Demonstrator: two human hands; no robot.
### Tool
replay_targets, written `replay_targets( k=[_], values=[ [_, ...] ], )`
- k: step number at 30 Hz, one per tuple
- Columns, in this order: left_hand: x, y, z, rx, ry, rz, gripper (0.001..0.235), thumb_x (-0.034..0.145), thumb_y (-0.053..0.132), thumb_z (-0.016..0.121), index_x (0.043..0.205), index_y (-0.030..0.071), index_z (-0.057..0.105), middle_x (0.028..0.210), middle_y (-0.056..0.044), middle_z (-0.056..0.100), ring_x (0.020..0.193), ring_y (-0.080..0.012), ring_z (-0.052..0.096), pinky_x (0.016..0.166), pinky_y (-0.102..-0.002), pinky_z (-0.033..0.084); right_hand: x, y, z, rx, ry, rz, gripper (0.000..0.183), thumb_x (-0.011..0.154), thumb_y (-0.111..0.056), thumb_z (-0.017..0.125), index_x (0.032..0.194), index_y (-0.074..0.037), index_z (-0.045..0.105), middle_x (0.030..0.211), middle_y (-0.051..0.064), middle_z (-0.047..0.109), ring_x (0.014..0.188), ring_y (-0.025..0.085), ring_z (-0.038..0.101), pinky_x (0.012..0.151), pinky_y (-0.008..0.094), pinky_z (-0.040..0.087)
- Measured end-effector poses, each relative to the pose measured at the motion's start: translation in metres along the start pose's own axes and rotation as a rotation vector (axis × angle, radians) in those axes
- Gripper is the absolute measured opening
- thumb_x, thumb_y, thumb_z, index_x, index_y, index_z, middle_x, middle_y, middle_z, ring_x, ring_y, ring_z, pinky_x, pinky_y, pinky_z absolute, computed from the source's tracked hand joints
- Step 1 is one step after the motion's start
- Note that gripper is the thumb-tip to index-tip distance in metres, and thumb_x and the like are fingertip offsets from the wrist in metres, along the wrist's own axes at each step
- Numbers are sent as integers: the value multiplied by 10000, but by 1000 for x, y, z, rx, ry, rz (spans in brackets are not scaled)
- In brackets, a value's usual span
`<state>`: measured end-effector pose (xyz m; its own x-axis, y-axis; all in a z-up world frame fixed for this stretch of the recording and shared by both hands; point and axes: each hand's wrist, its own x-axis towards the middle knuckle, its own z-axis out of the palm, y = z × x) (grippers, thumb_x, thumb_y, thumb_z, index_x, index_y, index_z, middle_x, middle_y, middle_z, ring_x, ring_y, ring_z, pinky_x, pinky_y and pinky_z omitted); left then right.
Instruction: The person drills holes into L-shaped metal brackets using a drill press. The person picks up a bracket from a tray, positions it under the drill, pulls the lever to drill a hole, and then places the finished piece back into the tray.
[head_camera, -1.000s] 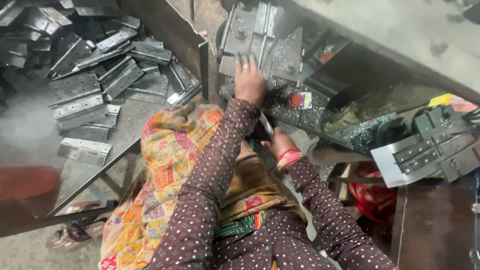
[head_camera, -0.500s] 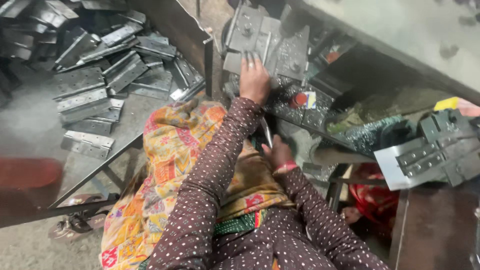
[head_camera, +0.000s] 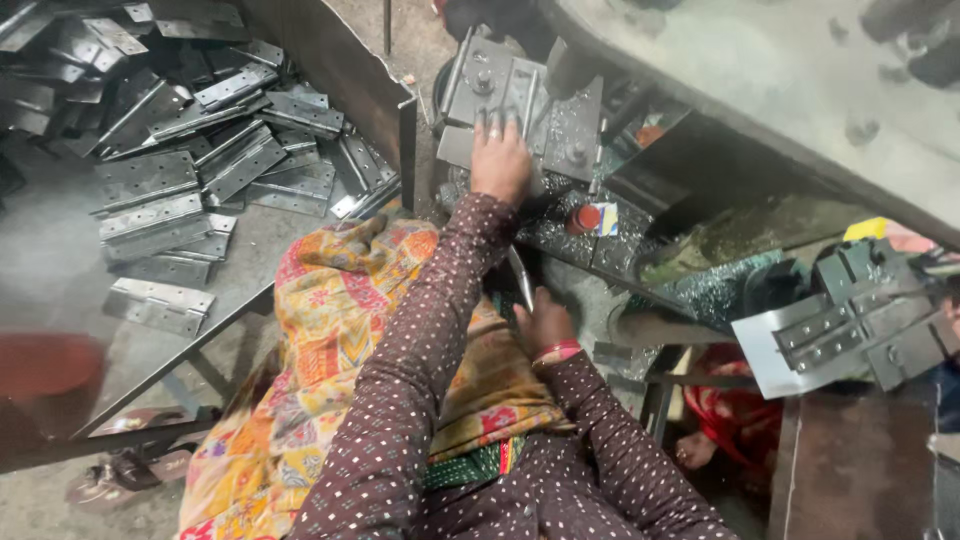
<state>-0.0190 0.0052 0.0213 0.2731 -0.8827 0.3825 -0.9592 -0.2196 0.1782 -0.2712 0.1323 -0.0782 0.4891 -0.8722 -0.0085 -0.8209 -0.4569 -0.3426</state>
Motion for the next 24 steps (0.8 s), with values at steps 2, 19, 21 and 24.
replay_targets(
  k=[2,19,21,24],
  values=[
    [-13,-3,7,-19,-55,23,318,962,162,546,1177,15,729,1542,-215,493,1460,-395,405,1227,-577,183,3,-2,2,40,-94,15,515,888,-426,766,1110,-21,538,821,284,701,791,511,677,662,585,529],
    [25,-28,11,-96,-76,14,301,929,201,572,1113,77,774,1534,-136,498,1469,-301,406,1227,-591,160,4,2,6,-20,-112,30,471,902,-422,722,1093,-43,517,801,269,701,765,500,684,624,593,531],
    [23,-30,7,-113,-40,43,299,923,209,577,1096,65,775,1530,-144,508,1453,-297,421,1218,-590,159,22,-2,-15,-53,-155,28,496,898,-450,733,1092,-44,524,814,262,707,770,492,688,634,583,534],
    [6,-22,-10,-69,5,110,315,881,221,593,1075,51,774,1480,-170,547,1421,-302,447,1208,-584,164,34,-22,-71,-82,-127,53,513,907,-477,740,1139,-61,549,895,246,721,827,466,698,707,553,544]
  ],
)
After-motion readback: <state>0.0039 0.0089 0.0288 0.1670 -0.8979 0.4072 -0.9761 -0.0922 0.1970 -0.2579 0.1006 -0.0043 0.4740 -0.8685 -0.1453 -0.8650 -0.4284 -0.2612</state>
